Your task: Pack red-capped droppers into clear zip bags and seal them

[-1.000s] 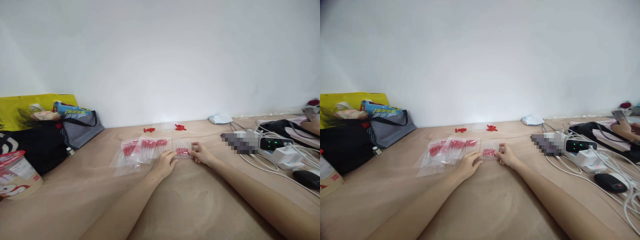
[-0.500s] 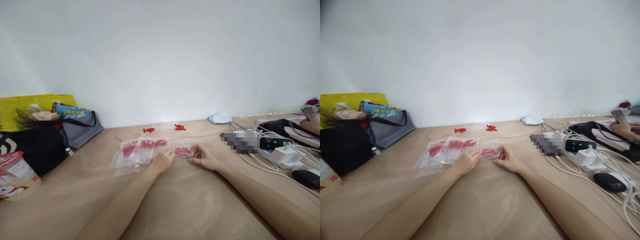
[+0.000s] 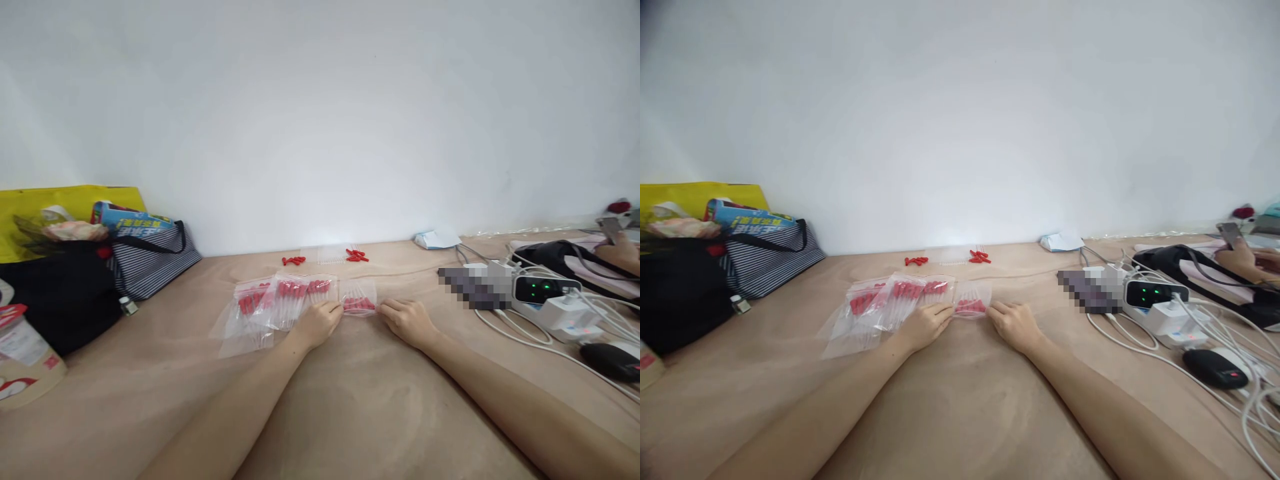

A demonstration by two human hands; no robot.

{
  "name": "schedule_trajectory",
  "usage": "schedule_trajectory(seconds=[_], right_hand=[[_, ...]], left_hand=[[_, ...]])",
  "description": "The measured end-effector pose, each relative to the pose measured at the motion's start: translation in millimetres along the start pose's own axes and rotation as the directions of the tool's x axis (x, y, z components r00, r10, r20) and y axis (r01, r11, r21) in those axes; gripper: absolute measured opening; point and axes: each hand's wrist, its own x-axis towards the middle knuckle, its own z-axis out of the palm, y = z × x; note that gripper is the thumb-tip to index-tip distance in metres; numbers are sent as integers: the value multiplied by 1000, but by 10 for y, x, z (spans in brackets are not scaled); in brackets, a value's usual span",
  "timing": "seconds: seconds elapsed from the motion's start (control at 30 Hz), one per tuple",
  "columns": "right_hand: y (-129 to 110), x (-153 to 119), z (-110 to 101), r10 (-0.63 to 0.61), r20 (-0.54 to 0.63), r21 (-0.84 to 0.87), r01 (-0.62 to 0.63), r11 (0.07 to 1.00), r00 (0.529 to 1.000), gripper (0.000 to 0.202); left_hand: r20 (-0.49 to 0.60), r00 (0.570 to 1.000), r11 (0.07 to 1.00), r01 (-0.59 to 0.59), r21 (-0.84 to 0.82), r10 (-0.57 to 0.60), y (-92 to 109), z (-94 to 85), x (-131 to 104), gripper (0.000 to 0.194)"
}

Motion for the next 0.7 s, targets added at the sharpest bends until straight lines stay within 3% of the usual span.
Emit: schedule_trajectory(seconds=[0.27,0.47,0.7], right_hand=[[-16,-1,11,69,-43,36,-68,997,997,28],[-3,9,-2,-45,-45,-45,43,998,998,28],[19,26,44,-172,-47,-174,162,971,984,29]], left_hand=[[-43,994,987,-95,130,102,-101,65,33,29],[-70,978,962,-180,207,199,-127,42,38,33],[-150,967,971,-186,148,208,-92,22,45,26]])
